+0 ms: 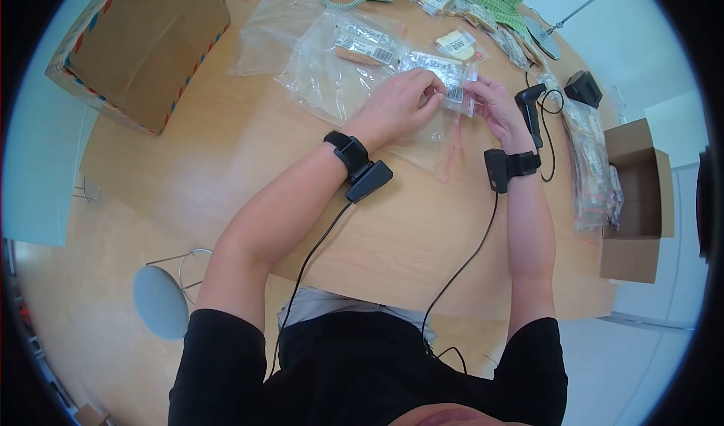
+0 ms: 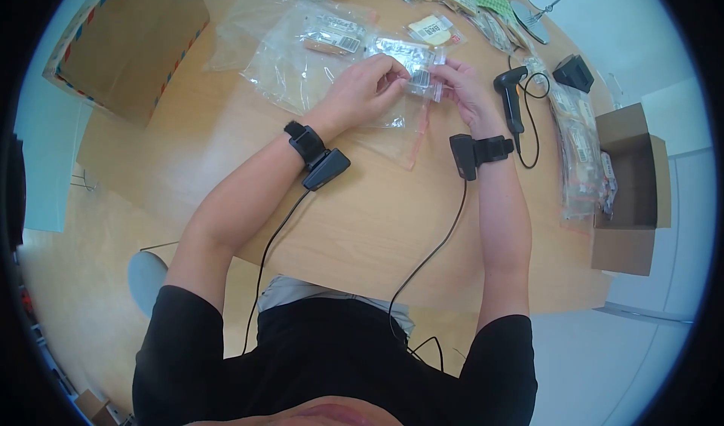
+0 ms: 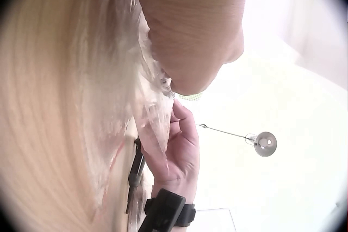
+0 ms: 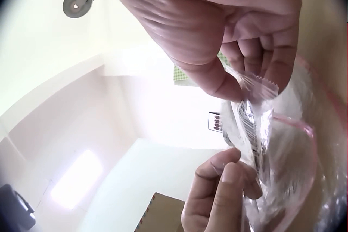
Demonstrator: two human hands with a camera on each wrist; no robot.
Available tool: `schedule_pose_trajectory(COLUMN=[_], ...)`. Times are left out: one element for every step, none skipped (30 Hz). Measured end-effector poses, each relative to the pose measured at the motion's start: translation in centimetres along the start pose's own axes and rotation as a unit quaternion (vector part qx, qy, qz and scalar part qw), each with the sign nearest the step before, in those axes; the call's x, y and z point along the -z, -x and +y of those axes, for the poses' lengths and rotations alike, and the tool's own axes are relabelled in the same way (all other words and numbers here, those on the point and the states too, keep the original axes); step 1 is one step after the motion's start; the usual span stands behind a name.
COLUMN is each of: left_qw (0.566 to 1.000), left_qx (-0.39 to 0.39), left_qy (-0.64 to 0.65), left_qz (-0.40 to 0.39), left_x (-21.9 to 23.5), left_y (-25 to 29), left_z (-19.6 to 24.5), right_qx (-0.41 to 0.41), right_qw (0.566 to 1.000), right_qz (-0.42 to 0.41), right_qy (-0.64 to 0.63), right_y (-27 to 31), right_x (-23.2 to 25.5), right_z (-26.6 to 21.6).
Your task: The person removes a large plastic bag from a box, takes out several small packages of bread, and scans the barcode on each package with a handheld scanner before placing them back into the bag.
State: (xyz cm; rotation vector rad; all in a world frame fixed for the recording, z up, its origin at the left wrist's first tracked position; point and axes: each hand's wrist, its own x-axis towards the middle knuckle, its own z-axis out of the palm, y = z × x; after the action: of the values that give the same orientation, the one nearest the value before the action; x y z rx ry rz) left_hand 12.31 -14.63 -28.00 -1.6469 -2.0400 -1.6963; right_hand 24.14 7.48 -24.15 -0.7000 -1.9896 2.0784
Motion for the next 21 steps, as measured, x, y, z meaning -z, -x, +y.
schedule_pose_trajectory(left_qw=[1.000, 1.000, 1.000, 1.000, 1.000, 1.000, 1.000, 1.000, 1.000, 1.000, 1.000, 1.000, 1.000, 1.000, 1.000, 0.999, 0.999, 0.999, 0.999, 0.999, 0.999], left_qx=[0.003, 0.006, 0.007, 0.008, 0.009, 0.006, 0.002, -0.001, 0.001, 0.003, 0.005, 0.003, 0.002, 0.000, 0.000, -0.001, -0.002, -0.005, -0.007, -0.009, -0.005], left_qy=[-0.002, -0.004, -0.008, -0.013, -0.018, -0.018, -0.018, -0.019, -0.019, -0.020, -0.021, -0.021, -0.022, -0.022, -0.026, -0.030, -0.034, -0.036, -0.036, -0.037, -0.032], left_qz=[0.000, 0.001, 0.001, 0.001, 0.001, 0.003, 0.003, 0.004, 0.003, 0.002, 0.000, 0.002, 0.004, 0.007, 0.012, 0.017, 0.022, 0.024, 0.027, 0.028, 0.037], left_x=[0.0, 0.0, 0.0, 0.0, 0.0, 0.0, -0.1, -0.1, -0.1, -0.2, -0.2, -0.2, -0.2, -0.2, -0.2, -0.1, -0.1, -0.1, -0.1, -0.1, -0.1], left_y=[0.0, 0.1, 0.1, 0.0, 0.0, 0.0, 0.0, 0.1, 0.0, 0.0, 0.0, 0.1, 0.1, 0.1, 0.1, 0.1, 0.0, 0.0, 0.0, 0.0, 0.0], left_z=[0.0, 0.1, 0.1, 0.0, 0.0, -0.1, -0.1, -0.2, -0.3, -0.4, -0.4, -0.4, -0.4, -0.4, -0.3, -0.3, -0.3, -0.2, -0.2, -0.2, -0.2], right_qx=[0.007, 0.013, 0.020, 0.027, 0.021, 0.016, 0.011, 0.001, -0.009, -0.019, -0.003, 0.013, 0.030, 0.035, 0.041, 0.047, 0.046, 0.045, 0.043, 0.030, 0.018], right_qw=[1.000, 1.000, 0.999, 0.999, 1.000, 1.000, 0.999, 0.997, 0.994, 0.989, 0.991, 0.993, 0.994, 0.995, 0.995, 0.995, 0.996, 0.996, 0.997, 0.997, 0.996], right_qz=[0.024, 0.023, 0.023, 0.023, 0.010, -0.002, -0.014, -0.008, -0.001, 0.006, 0.018, 0.029, 0.041, 0.052, 0.063, 0.074, 0.058, 0.042, 0.027, 0.007, -0.013], right_qy=[0.011, -0.003, -0.017, -0.032, -0.010, 0.012, 0.034, 0.073, 0.111, 0.149, 0.130, 0.112, 0.093, 0.081, 0.068, 0.055, 0.059, 0.062, 0.065, 0.077, 0.089], right_y=[-0.1, -0.4, -1.0, -1.1, -1.1, -1.1, -0.8, -0.6, -0.4, -0.2, -0.5, -1.0, -1.1, -1.2, -1.2, -1.2, -1.2, -1.0, -0.6, -0.2, 0.4], right_x=[-0.1, 0.3, 1.0, 1.0, 0.9, 0.8, 0.2, -0.4, -0.8, -1.1, -1.0, -0.8, -0.8, -0.8, -0.9, -0.9, -1.0, -1.0, -1.2, -1.2, -1.2], right_z=[-0.1, 0.2, 0.7, 0.6, 0.7, 1.0, 0.9, 0.7, 0.4, 0.1, 0.3, 0.4, 0.3, 0.3, 0.2, 0.2, 0.2, 0.2, 0.1, -0.1, -0.4])
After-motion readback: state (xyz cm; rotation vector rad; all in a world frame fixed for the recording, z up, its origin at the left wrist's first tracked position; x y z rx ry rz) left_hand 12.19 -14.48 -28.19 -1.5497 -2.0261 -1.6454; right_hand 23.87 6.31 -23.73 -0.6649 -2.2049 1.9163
